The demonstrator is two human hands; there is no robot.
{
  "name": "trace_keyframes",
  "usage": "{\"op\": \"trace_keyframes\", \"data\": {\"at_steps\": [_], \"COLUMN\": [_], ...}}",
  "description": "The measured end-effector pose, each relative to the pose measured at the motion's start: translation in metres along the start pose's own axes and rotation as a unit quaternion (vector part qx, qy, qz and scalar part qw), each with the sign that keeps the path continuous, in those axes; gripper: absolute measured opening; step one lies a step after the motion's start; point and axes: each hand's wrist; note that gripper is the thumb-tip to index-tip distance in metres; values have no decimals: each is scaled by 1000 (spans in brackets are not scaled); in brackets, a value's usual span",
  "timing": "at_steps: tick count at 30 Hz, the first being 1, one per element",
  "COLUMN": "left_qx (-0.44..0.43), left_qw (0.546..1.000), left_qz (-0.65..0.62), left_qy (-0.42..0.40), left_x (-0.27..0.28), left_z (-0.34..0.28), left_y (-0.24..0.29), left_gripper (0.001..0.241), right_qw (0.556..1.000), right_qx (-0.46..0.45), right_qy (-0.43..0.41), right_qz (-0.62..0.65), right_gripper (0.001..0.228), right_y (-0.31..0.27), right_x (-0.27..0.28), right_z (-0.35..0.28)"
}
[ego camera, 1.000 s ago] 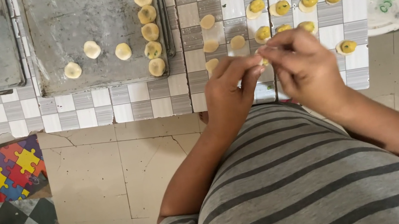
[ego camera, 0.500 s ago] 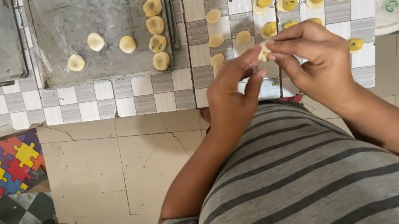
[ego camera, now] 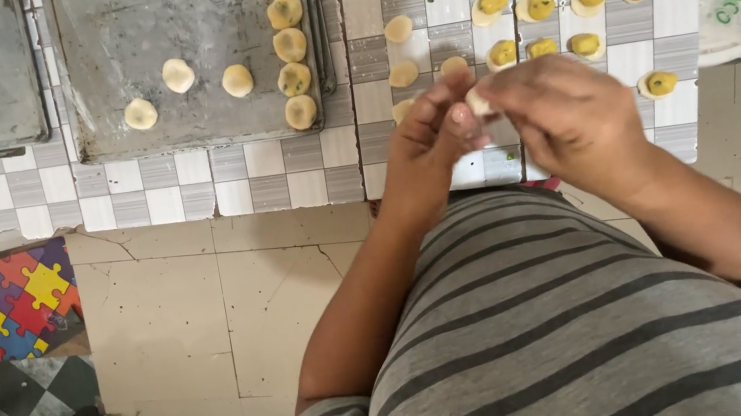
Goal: The person places small yellow filling balls into flattened dough discs on a tiled counter, folds the dough around the filling to seal it, and arranges the finished dumplings on a metal tray. The process is repeated continuously.
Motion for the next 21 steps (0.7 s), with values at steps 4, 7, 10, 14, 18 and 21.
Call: {"op": "trace_keyframes", "data": {"at_steps": [4,7,10,14,18,21], "left_qx": [72,52,40,45,81,98], "left_qw": [970,969,974,982,977,976], "left_qz": [-230,-241,-218,-182,-196,-191], "left_qy": [28,28,38,2,27,31], "left_x": [10,5,2,8,11,12], "left_z": [-4,1,0,-2,-5,-4], "left_y": [-34,-20,-25,-29,-31,-30], "left_gripper": [30,28,27,36,32,30], "right_qw": [998,998,997,996,993,992], "right_qx": [-15,-36,-71,-41,-36,-9], "right_qy": [12,-27,-42,-13,-43,-46], "right_qz": [55,33,12,-75,-107,-121], "right_gripper": [16,32,15,8,26,22], "right_y": [0,-8,-12,4,-10,-7], "right_x": [-2,11,9,5,10,9], "right_z": [-5,8,9,-7,2,0]}}
Point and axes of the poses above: each hand's wrist, its own z-axis towards the middle knuckle, its own x-axis out of the back of the hand, y = z × x, and after that the axes turned 7 degrees about -x, right-handed
